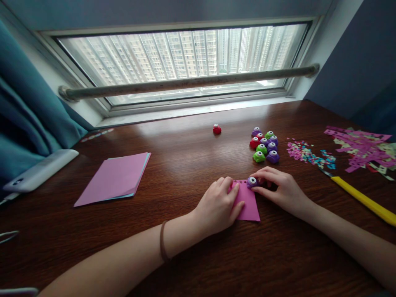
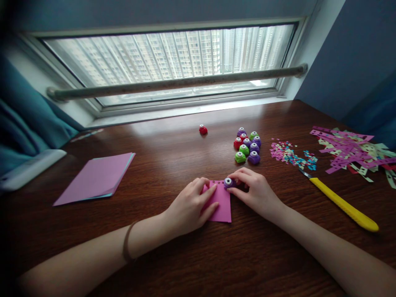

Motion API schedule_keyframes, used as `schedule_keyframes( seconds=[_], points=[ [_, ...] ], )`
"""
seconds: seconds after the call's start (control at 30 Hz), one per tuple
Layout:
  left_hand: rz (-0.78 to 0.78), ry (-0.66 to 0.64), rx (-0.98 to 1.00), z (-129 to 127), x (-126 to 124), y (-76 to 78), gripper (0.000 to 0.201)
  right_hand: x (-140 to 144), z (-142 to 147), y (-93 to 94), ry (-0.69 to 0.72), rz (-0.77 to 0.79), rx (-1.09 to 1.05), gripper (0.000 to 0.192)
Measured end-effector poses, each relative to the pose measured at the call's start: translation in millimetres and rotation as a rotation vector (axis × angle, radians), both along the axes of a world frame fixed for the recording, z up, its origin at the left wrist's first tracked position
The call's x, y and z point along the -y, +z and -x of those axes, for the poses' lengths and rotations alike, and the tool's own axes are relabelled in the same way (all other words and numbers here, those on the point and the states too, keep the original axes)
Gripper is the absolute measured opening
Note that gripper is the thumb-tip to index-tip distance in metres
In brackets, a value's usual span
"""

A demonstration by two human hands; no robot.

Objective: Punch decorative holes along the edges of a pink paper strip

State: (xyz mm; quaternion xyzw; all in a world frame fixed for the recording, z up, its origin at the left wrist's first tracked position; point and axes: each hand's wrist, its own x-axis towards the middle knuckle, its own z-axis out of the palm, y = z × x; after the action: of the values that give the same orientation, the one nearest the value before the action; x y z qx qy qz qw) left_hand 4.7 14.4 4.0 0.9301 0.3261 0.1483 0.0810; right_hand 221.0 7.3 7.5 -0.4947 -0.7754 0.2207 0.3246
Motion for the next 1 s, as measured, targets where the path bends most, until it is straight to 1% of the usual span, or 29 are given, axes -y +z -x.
schedule_keyframes(
  seconds=[0.17,0.37,0.47,0.53,0.6,0.7,0.77,0.83,1.0],
  points=[
    [0.002,0.007,0.003,-0.7,-0.4,0.9,0.036,-0.4,0.7,-1.5,0.006,0.0,0.003,0.017],
    [-0.031,0.026,-0.034,-1.1,0.1,2.6,0.038,-1.6,-0.1,-1.6,0.009,0.012,0.005,0.017],
    [-0.068,0.032,0.002,-0.5,-1.6,4.4,0.042,-1.8,-1.3,-0.4,0.013,0.007,0.004,0.021],
    [-0.109,0.013,0.06,-0.2,-4.0,6.0,0.046,-0.7,-2.0,1.0,-0.002,-0.07,-0.011,0.026],
    [-0.139,-0.032,0.104,-0.5,-6.4,7.3,0.049,1.5,-2.5,2.7,-0.011,-0.197,-0.033,0.028],
    [-0.134,-0.107,0.059,-2.9,-7.8,8.1,0.052,5.6,-3.6,3.8,0.044,-0.346,-0.012,0.028],
    [-0.114,-0.127,0.001,-5.4,-6.9,7.7,0.054,7.1,-4.7,3.2,0.074,-0.382,0.043,0.028],
    [-0.093,-0.123,-0.035,-7.8,-5.5,6.7,0.056,7.3,-5.8,2.4,0.077,-0.4,0.102,0.028],
    [-0.057,-0.105,-0.045,-9.7,-4.2,4.3,0.053,5.8,-4.7,6.2,0.109,-0.466,0.225,0.024]
  ],
)
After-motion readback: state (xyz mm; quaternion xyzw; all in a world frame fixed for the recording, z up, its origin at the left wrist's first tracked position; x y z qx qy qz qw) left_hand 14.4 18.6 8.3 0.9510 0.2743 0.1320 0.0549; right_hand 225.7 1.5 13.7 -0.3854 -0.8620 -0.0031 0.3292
